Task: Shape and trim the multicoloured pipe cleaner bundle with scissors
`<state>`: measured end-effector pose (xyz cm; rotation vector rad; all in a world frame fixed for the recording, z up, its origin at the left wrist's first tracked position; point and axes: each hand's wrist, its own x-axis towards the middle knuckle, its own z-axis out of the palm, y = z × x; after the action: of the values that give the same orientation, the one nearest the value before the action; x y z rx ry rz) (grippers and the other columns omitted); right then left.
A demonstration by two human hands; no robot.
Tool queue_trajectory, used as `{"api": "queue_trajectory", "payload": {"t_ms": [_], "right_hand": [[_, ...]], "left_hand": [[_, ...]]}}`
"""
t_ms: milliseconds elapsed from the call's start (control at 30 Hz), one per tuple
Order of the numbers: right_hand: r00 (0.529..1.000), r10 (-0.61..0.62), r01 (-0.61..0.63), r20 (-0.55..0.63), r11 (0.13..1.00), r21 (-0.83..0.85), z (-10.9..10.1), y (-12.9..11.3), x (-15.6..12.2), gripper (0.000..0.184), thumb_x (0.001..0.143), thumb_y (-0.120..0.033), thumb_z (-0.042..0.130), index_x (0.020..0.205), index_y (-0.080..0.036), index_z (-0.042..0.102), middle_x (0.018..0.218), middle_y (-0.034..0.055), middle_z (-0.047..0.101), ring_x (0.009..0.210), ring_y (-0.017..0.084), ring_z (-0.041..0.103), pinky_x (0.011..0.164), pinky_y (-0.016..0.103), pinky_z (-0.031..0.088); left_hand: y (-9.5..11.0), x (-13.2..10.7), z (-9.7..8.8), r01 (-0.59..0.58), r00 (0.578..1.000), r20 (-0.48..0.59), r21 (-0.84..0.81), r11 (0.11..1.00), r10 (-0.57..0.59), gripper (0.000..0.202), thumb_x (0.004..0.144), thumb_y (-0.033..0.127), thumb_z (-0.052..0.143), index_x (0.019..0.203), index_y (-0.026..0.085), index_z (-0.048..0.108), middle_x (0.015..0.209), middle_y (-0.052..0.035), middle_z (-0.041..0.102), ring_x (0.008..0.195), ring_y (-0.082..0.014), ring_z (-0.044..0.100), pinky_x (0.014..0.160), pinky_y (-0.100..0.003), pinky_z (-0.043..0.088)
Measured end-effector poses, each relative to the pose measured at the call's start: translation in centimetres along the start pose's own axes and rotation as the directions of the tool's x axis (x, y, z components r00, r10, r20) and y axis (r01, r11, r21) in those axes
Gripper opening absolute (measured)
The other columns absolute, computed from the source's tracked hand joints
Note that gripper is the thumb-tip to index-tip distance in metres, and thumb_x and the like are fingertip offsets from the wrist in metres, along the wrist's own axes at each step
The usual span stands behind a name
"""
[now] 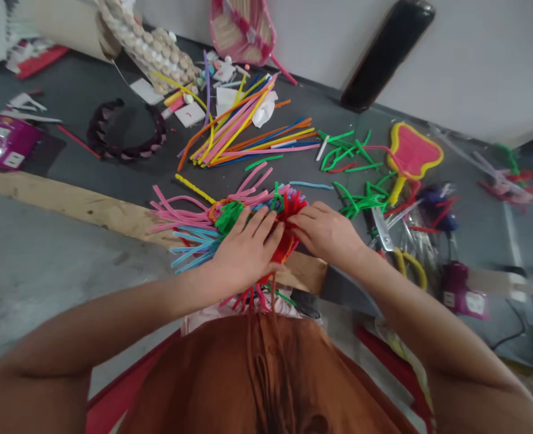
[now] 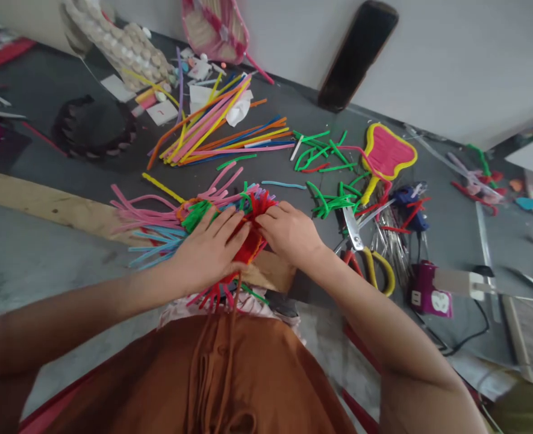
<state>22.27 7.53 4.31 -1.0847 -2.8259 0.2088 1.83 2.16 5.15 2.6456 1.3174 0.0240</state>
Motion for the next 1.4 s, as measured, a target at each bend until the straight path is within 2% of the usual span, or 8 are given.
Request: {"api": "queue_trajectory", "payload": {"t_ms": [167,500,667,767,867,1000,1067,1400], "right_hand": [[0.997,0.072,-0.074,0.029,0.992,0.104,0.0,1.6,1.1,0.027,0.099,-0.031,0.051,0.094,-0.021,0.076,0.093,0.0043,0.077,0.085,0.019,0.067,0.075,0.028,0.047],[0.959,0.273,-0.279,0.078,0.957,0.081,0.4,2.4,4.8,0.023,0.096,-0.028,0.053,0.094,-0.023,0.075,0.097,0.0042,0.076,0.089,0.020,0.067,0.075,0.030,0.047],[0.952,0.213,-0.199,-0.221,0.976,0.086,-2.9,1.1,1.2,0.025,0.098,-0.023,0.049,0.105,-0.021,0.074,0.103,0.0105,0.073,0.100,0.026,0.064,0.090,0.041,0.050],[0.919,0.018,0.030,-0.393,0.993,0.115,-3.6,-2.0,-1.7,0.033,0.098,-0.016,0.045,0.120,-0.023,0.068,0.113,0.0111,0.070,0.113,0.025,0.062,0.099,0.043,0.049],[0.950,-0.161,0.201,-0.267,0.971,0.129,-1.1,-4.6,-4.2,0.040,0.099,-0.014,0.039,0.134,-0.019,0.058,0.127,0.0115,0.068,0.127,0.022,0.057,0.108,0.041,0.046],[0.980,0.170,-0.171,-0.101,0.985,0.000,3.3,-4.5,-6.9,0.065,0.099,-0.045,0.047,0.148,-0.002,0.039,0.147,0.0269,0.050,0.142,0.035,0.042,0.114,0.055,0.037],[0.971,0.233,-0.235,-0.056,0.971,-0.038,4.4,-4.0,-7.8,0.080,0.096,-0.055,0.048,0.149,0.002,0.034,0.151,0.0309,0.042,0.145,0.039,0.036,0.115,0.059,0.032],[0.964,0.260,-0.265,0.055,0.939,0.219,3.5,-2.8,-8.5,0.076,0.099,-0.055,0.038,0.157,-0.008,0.022,0.160,0.0239,0.031,0.153,0.033,0.019,0.119,0.062,0.021]], "left_hand": [[0.4,-1.5,3.9,0.062,0.998,0.003,-0.032,0.998,-0.062,0.088,0.083,0.071,0.056,0.153,0.019,0.039,0.163,-0.0174,0.028,0.149,-0.0477,0.021,0.115,-0.075,0.010],[-0.3,-1.1,3.2,0.027,0.999,0.025,-0.089,0.996,-0.025,0.080,0.086,0.066,0.056,0.151,0.021,0.042,0.162,-0.0147,0.032,0.149,-0.0482,0.020,0.115,-0.075,0.009],[-1.4,-0.5,2.2,-0.169,0.982,0.066,-0.117,0.979,0.178,0.072,0.086,0.056,0.063,0.149,0.024,0.046,0.160,-0.0119,0.036,0.149,-0.0422,0.025,0.117,-0.071,0.012],[-1.9,0.4,1.4,-0.355,0.921,0.104,-0.167,0.920,0.375,0.066,0.082,0.047,0.070,0.143,0.030,0.051,0.157,-0.0068,0.044,0.148,-0.0345,0.032,0.119,-0.067,0.012],[-2.2,1.1,0.9,-0.443,0.876,0.126,-0.172,0.880,0.466,0.062,0.075,0.039,0.077,0.135,0.036,0.059,0.153,-0.0028,0.050,0.148,-0.0328,0.032,0.120,-0.064,0.017],[-2.6,0.6,1.1,-0.403,0.908,0.079,-0.103,0.909,0.411,0.066,0.075,0.046,0.078,0.136,0.046,0.056,0.162,-0.0023,0.034,0.150,-0.0412,0.024,0.114,-0.071,0.020],[-2.9,0.2,1.6,-0.390,0.915,0.072,-0.099,0.915,0.398,0.072,0.075,0.055,0.076,0.141,0.050,0.048,0.166,-0.0031,0.025,0.151,-0.0440,0.019,0.113,-0.074,0.018],[-4.0,0.4,2.2,-0.421,0.887,0.153,-0.117,0.899,0.436,0.078,0.076,0.068,0.069,0.146,0.049,0.041,0.165,-0.0027,0.028,0.151,-0.0464,0.015,0.111,-0.078,0.010]]}}
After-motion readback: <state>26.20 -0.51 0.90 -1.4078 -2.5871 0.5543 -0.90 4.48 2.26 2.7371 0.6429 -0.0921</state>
